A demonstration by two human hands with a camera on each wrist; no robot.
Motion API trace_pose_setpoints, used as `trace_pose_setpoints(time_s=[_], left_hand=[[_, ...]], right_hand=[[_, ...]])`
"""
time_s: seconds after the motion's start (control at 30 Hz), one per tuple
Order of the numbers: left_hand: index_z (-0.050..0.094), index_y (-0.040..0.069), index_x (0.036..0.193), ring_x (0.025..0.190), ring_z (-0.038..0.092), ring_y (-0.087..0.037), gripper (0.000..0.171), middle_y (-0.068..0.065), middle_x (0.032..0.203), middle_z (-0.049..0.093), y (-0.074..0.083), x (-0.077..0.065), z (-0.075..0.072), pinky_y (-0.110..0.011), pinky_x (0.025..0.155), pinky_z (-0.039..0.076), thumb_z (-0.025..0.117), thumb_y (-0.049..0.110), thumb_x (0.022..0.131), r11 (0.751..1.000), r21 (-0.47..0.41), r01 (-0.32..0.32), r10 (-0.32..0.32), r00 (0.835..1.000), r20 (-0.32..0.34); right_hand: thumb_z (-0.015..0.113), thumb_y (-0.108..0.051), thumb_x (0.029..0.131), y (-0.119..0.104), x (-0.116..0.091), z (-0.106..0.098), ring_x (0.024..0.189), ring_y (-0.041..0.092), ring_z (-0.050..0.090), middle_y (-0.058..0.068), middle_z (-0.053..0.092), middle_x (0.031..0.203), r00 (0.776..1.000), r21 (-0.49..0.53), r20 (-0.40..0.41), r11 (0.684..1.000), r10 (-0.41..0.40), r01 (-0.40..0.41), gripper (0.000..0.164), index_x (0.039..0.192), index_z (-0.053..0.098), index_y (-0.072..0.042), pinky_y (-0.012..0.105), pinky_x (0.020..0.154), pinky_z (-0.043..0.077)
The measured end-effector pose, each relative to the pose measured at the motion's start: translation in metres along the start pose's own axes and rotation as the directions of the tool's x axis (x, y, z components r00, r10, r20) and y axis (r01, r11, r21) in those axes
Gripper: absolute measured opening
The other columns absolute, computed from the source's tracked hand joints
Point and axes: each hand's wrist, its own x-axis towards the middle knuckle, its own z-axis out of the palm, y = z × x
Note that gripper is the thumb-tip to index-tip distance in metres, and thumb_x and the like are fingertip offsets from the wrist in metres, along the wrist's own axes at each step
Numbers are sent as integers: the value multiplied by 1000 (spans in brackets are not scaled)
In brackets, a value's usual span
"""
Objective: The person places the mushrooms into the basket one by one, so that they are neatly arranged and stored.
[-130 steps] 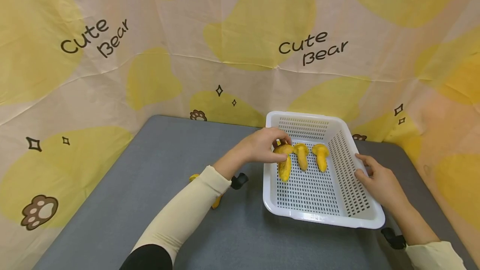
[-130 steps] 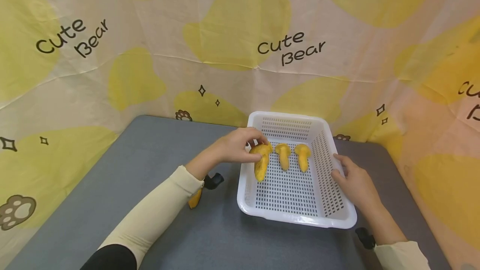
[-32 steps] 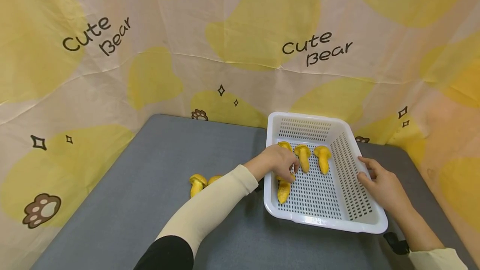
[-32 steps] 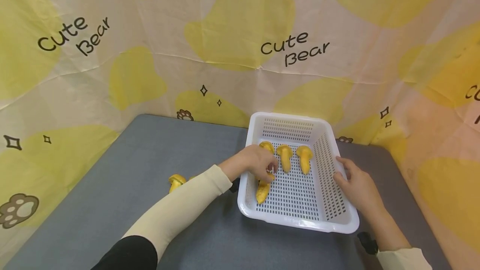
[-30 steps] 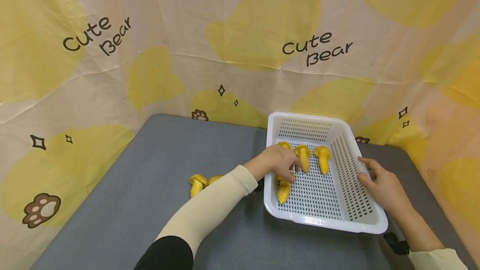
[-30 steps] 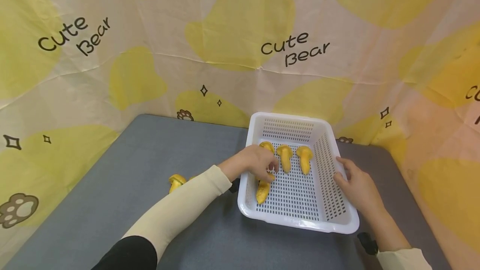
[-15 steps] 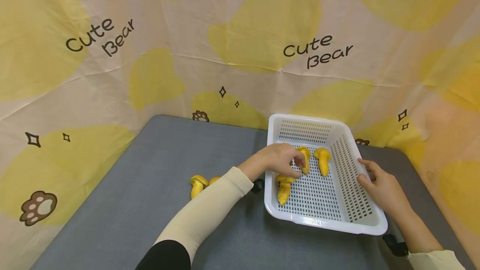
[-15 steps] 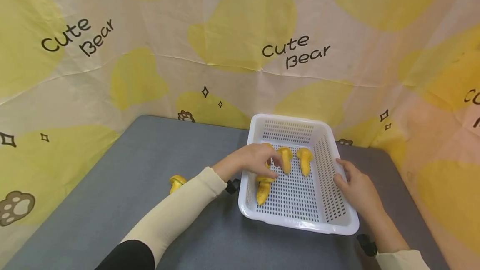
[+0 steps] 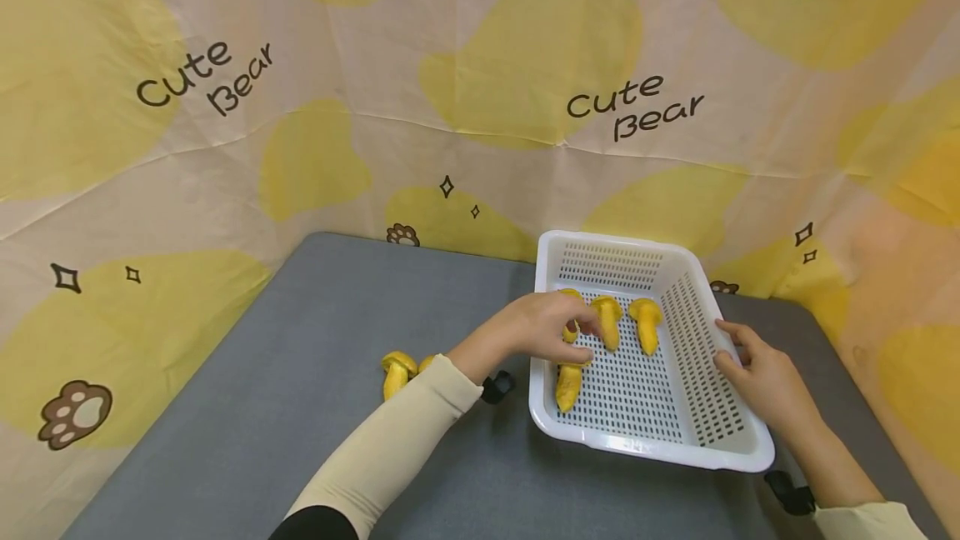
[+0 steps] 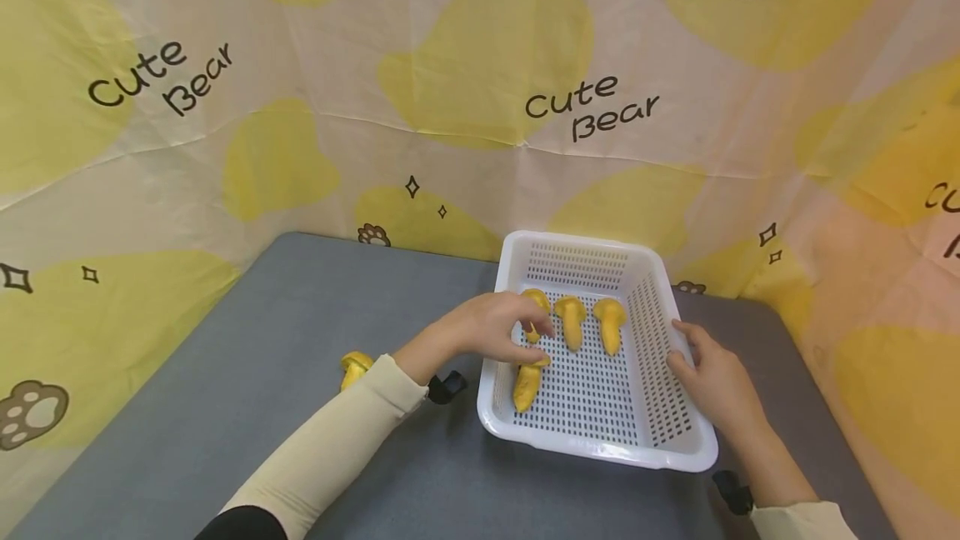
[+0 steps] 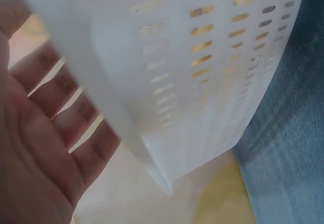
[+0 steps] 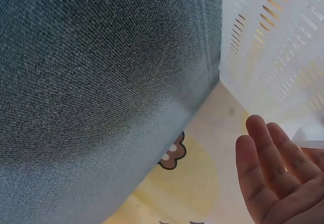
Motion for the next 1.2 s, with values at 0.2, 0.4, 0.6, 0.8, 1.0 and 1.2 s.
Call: trace_pose_setpoints(time_s=[0.2,0.4,0.6,0.8,1.0,1.2], left_hand=[[69,18,108,89,61,-3,27,8,107,68,1,-13,-4,-14,80,49,69,34,86,1000,-12,3,-3,1000,-25],[69,15,107,92,60,-6,27,6,105,68,3,-28,-8,-18,84,49,70,32,86,1000,-26,-13,11,998,-64],[68,16,105,92,61,-8,22,6,104,68,0,-45,-14,-22,84,52,70,27,86,999,-38,-13,9,995,-98],[69,15,110,93,63,-12,28,4,108,68,-9,-65,-23,-26,83,53,68,29,86,995,-52,85,-90,988,-122],[68,17,112,95,61,-10,30,6,108,67,-19,-83,-32,-33,83,55,69,30,85,984,-82,155,-165,978,-128],[66,19,116,100,62,-14,31,4,113,65,-29,-99,-35,-31,83,54,68,29,87,981,-90,174,-181,980,-78]], right_hand=[[45,-24,98,2,1,0,60,17,65,31,61,104,1000,-2,-1,1000,0,0,57,146,32,3,29,48,52],[44,-27,99,3,1,1,60,17,66,30,61,104,1000,15,12,1000,6,-7,58,148,29,1,30,48,52],[44,-27,99,2,1,1,59,16,65,31,60,106,1000,19,9,1000,2,-2,58,148,30,1,30,48,53],[43,-26,98,1,1,0,60,16,66,31,59,108,1000,26,6,1000,3,-3,58,148,29,1,30,48,53],[45,-27,99,1,0,0,60,17,66,32,59,108,1000,31,14,999,9,-9,59,148,29,2,30,48,54],[45,-26,99,1,1,0,60,17,66,32,59,108,1000,24,18,1000,15,-15,59,148,29,2,31,48,54]])
